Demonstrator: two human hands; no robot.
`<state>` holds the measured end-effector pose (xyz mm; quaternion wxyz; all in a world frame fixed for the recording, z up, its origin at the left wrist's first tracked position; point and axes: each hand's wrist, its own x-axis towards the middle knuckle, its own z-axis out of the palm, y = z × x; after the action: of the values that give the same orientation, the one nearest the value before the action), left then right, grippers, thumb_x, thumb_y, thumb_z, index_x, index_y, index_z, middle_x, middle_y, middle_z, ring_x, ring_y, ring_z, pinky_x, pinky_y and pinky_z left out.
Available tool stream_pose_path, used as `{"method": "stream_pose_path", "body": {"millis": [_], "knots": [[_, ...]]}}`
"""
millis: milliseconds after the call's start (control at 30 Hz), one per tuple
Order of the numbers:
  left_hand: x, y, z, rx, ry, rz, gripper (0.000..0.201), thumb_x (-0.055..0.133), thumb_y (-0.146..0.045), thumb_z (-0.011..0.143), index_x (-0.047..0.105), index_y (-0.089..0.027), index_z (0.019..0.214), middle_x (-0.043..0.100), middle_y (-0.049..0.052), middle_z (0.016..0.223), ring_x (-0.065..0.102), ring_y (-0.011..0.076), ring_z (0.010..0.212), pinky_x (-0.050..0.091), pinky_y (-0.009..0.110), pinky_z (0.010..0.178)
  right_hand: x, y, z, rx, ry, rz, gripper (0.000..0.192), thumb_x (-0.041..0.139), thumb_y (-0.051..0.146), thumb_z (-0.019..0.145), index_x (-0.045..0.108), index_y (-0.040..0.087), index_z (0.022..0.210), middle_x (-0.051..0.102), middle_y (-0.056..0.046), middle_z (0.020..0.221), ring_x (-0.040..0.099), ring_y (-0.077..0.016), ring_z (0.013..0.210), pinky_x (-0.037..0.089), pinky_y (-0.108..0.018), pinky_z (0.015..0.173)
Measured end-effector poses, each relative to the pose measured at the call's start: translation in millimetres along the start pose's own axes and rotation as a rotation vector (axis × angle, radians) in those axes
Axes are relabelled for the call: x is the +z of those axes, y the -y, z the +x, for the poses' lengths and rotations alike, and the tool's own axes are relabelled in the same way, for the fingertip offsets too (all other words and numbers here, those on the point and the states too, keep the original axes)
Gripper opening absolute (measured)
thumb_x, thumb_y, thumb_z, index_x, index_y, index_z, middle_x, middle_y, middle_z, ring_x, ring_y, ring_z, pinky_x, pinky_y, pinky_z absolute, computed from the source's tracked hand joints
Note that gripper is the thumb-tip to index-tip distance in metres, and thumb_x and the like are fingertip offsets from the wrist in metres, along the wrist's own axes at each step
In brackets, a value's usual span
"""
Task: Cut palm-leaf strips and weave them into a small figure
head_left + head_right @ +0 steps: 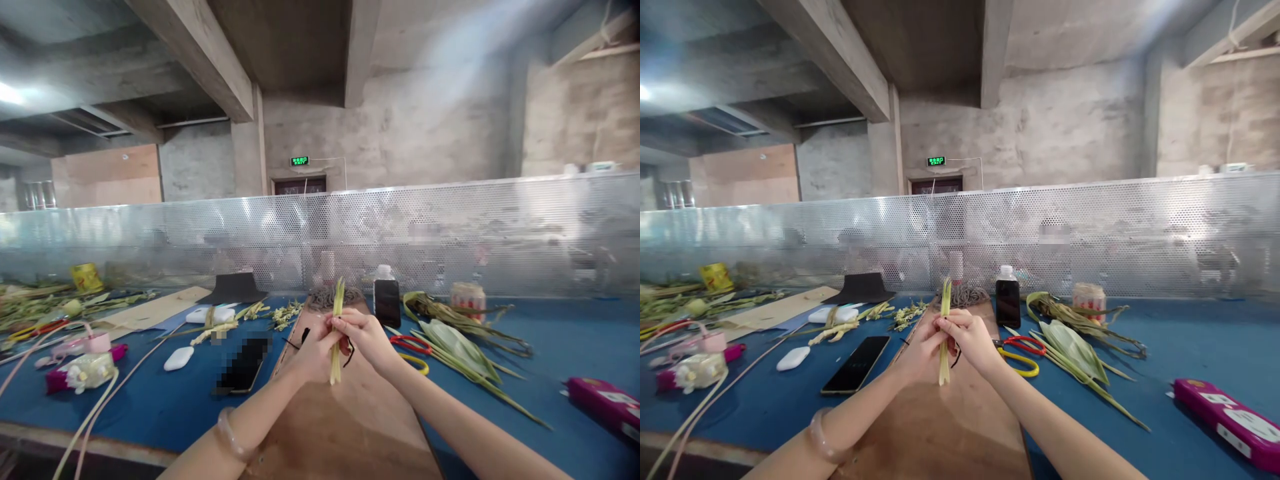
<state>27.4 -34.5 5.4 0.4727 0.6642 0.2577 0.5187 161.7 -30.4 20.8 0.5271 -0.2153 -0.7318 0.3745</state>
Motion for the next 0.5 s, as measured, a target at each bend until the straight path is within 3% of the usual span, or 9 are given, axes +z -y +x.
{"method": "stream_pose_path", "body": {"millis": [133, 267, 400, 500], "knots": [[-1.2, 4.4, -0.1, 0.024, -0.034, 0.142, 0.033, 0.049, -0.045, 0.084, 0.053, -0.013, 0.094, 0.057, 0.003, 0.068, 0.055, 0.0138, 0.060, 0.045, 0.027, 0.059, 0.4, 0.6, 0.1, -0.054, -0.008, -0.079, 0.035, 0.054, 0.049, 0.081, 0.075, 0.021, 0.077, 0.066, -0.007, 0.096, 0.058, -0.0139, 0.060, 0.048, -0.025, 0.047], [-6.0, 8.9, 0.2, 0.082, -0.104, 0.290, 0.030, 0.051, -0.043, 0.083, 0.054, -0.015, 0.091, 0.058, 0.004, 0.080, 0.056, 0.0154, 0.074, 0.047, 0.029, 0.069, 1.5, 3.6, 0.0, -0.079, 0.021, -0.099, 0.031, 0.054, 0.047, 0.081, 0.075, 0.024, 0.082, 0.065, -0.006, 0.106, 0.060, -0.0164, 0.072, 0.046, -0.024, 0.047], [-6.4, 10.3, 0.9, 0.036, -0.071, 0.238, 0.033, 0.049, -0.047, 0.083, 0.049, -0.017, 0.098, 0.054, 0.001, 0.077, 0.054, 0.0122, 0.065, 0.048, 0.029, 0.066, 1.2, 6.4, 0.3, -0.055, 0.036, -0.060, 0.029, 0.057, 0.047, 0.079, 0.075, 0.025, 0.084, 0.061, -0.006, 0.114, 0.061, -0.0197, 0.082, 0.048, -0.024, 0.046], [-3.2, 9.0, 0.7, -0.004, -0.054, 0.176, 0.040, 0.049, -0.051, 0.082, 0.046, -0.018, 0.104, 0.051, -0.001, 0.072, 0.051, 0.0104, 0.058, 0.046, 0.027, 0.060, -1.3, 6.4, 1.2, -0.068, -0.007, -0.044, 0.030, 0.057, 0.047, 0.079, 0.075, 0.024, 0.085, 0.061, -0.006, 0.116, 0.060, -0.0228, 0.094, 0.053, -0.028, 0.059]]}}
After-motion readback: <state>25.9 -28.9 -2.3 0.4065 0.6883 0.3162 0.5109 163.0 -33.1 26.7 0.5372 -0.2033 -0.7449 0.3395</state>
